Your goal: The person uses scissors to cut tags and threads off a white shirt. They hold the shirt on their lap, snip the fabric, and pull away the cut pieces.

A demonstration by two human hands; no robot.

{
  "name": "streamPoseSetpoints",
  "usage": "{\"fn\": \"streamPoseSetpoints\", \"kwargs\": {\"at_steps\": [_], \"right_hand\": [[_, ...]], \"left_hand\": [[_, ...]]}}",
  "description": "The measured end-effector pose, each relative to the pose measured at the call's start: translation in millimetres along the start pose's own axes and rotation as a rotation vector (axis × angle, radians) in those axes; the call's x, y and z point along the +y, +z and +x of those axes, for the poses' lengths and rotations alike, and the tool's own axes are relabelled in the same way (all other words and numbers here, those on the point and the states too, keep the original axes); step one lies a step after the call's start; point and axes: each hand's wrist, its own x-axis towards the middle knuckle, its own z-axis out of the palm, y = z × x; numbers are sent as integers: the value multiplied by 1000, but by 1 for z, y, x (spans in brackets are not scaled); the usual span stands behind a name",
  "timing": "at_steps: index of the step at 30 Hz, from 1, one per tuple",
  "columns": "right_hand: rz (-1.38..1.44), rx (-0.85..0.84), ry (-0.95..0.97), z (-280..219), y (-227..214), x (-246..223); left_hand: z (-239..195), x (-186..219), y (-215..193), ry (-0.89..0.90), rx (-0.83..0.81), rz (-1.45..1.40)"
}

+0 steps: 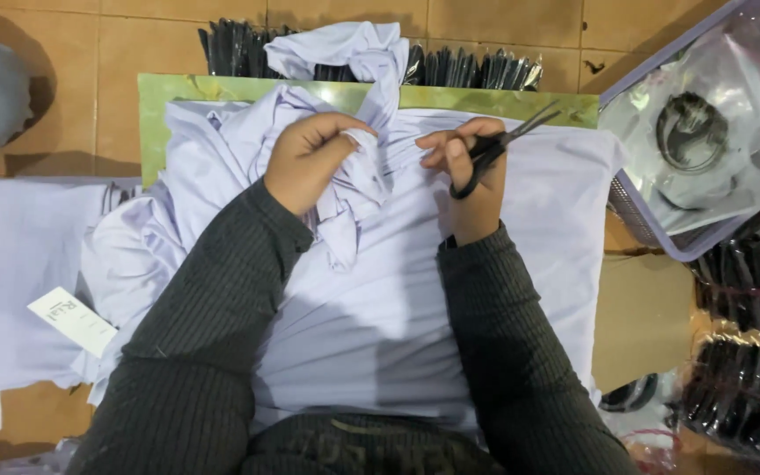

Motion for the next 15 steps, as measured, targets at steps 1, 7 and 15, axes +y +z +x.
{"fn": "streamPoseSetpoints", "kwargs": {"at_steps": [1, 7, 15], "right_hand": [[6, -1, -2, 0, 2, 1], [-49, -210, 67, -7, 15, -4], [-322, -183, 53, -19, 18, 9]], "left_hand": [[1, 2, -1, 1, 2, 6], [0, 4, -2, -46, -30, -140], [0, -11, -6, -86, -105, -81]]}}
